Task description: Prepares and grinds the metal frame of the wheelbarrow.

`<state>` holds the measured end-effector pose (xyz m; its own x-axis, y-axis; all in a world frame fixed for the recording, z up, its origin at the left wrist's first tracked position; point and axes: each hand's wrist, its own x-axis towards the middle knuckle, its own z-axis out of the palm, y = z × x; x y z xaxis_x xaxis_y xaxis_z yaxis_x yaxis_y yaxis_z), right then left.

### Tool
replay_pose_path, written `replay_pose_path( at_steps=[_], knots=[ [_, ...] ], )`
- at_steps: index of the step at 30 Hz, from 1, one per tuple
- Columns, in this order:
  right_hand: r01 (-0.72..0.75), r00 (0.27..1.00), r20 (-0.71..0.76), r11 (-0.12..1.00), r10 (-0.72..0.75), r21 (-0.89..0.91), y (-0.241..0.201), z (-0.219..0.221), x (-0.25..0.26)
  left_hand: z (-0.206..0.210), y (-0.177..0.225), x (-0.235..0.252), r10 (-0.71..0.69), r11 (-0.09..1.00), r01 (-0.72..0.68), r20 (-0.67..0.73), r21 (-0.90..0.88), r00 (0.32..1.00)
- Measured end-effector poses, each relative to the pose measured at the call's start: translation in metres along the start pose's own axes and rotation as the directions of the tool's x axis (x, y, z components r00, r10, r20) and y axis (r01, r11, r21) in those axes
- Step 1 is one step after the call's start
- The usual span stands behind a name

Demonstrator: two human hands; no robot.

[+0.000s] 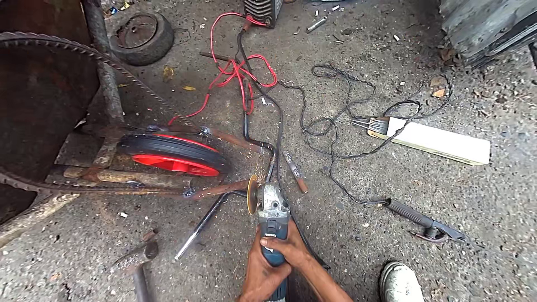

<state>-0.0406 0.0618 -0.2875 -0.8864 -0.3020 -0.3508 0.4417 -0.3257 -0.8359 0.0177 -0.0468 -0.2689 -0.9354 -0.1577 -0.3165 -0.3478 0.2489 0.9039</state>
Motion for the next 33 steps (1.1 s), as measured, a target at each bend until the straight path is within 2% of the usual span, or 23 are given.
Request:
replay_pose_path(
  at_steps=[33],
  knots=[
    [-0.046,0.999,-0.011,0.999,0.047,0.029,0.008,-0.004,-0.001,0.005,-0.01,-0.001,0.0,0.999,0.0,-0.001,-0.038,1.0]
  ],
)
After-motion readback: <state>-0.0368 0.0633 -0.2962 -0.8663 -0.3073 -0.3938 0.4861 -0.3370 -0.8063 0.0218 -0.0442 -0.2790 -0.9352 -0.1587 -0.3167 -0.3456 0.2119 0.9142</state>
